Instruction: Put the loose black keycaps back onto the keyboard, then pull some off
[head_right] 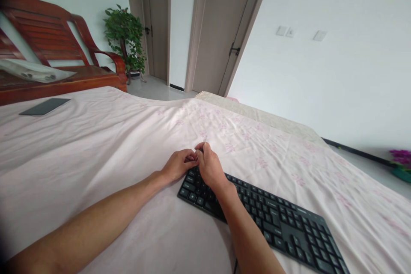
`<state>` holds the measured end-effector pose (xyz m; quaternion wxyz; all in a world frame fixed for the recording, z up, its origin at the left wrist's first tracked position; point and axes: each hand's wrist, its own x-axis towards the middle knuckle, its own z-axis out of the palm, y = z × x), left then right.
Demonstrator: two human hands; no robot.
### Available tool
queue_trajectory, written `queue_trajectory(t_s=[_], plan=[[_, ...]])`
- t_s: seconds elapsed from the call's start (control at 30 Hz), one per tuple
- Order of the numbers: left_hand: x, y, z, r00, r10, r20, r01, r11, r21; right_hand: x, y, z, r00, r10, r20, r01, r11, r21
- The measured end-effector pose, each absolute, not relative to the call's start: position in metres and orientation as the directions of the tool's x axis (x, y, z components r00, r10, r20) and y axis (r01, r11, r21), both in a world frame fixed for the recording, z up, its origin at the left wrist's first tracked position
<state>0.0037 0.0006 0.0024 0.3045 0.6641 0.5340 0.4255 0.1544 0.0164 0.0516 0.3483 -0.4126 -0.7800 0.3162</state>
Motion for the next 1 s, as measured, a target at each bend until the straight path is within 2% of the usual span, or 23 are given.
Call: queue_trajectory(t_s=[0.27, 0.57, 1.0], plan=[[0.002, 0.000, 0.007, 0.078, 0.963, 0.259, 0.493, -0.263, 0.829, 0.155, 0.012, 0.057, -0.481, 0.825, 0.296, 0.432, 0.517, -0.739], [0.000, -0.005, 0.005, 0.032, 0.981, 0.193, 0.370, -0.191, 0.909, 0.171, 0.010, 0.049, -0.427, 0.864, 0.266, 0.305, 0.415, -0.857], [0.001, -0.017, 0.005, 0.009, 0.976, 0.216, 0.319, -0.208, 0.925, 0.180, 0.007, 0.042, -0.390, 0.875, 0.286, 0.319, 0.420, -0.850]])
